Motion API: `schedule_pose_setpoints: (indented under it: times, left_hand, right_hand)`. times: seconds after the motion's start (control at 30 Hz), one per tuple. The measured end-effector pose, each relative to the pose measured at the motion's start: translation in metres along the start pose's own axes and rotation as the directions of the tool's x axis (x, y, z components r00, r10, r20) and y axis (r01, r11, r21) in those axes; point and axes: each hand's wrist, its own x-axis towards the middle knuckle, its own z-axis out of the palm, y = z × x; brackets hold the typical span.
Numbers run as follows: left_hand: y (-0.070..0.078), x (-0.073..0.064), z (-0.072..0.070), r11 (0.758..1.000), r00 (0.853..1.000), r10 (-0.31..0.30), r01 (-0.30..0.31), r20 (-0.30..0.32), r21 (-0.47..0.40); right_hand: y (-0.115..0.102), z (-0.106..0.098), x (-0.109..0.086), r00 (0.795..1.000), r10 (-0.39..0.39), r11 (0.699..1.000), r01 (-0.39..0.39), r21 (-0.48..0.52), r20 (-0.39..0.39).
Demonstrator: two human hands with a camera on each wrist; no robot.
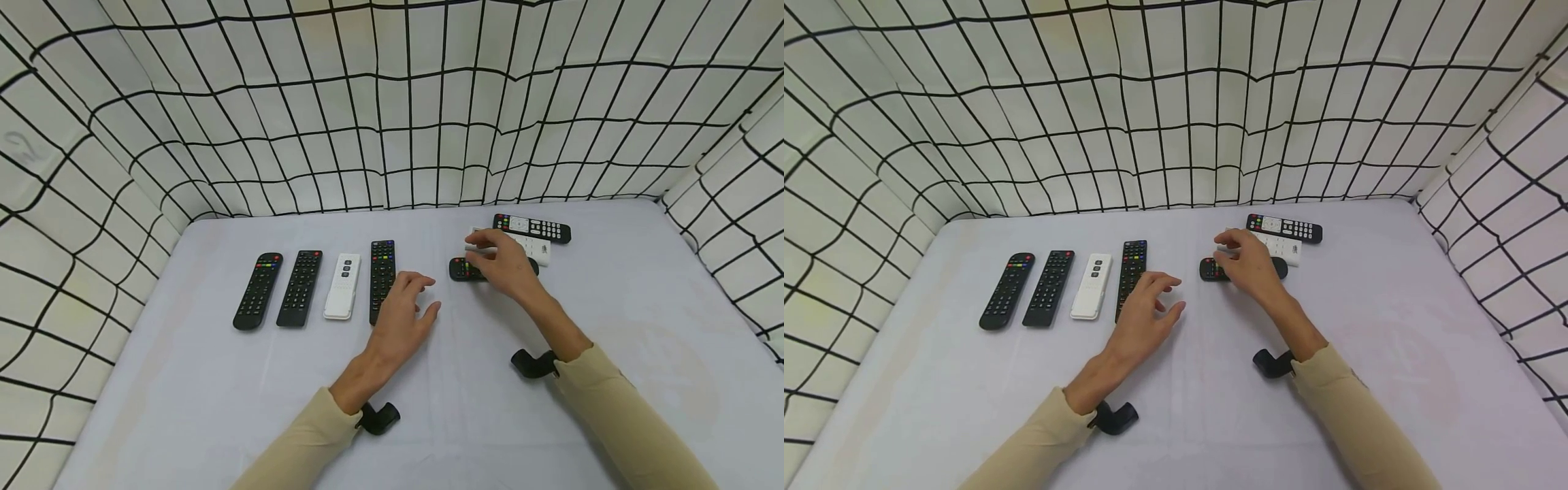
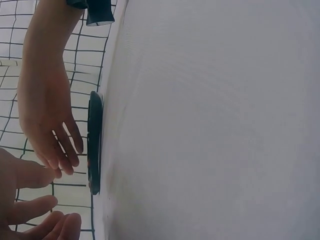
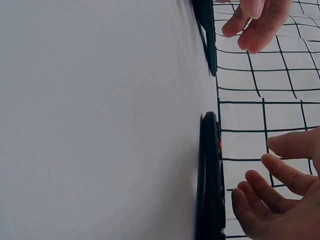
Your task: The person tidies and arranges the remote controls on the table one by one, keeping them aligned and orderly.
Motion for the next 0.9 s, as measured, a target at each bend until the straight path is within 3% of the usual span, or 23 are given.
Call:
schedule_pose_setpoints:
  times: [0.53, 0.9]
  left_hand:
    - [0.006, 0.009, 0.012, 0.997, 0.995, -0.073, 0.074, 0.071, -0.013]
    - [0.008, 0.014, 0.017, 0.996, 0.993, -0.085, 0.087, 0.079, -0.023]
  right_hand:
    - [0.016, -0.019, -0.016, 0.998, 0.019, 0.998, -0.023, -0.062, -0.068]
    - [0.026, -0.037, -0.029, 0.993, 0.037, 0.994, -0.048, -0.102, -0.112]
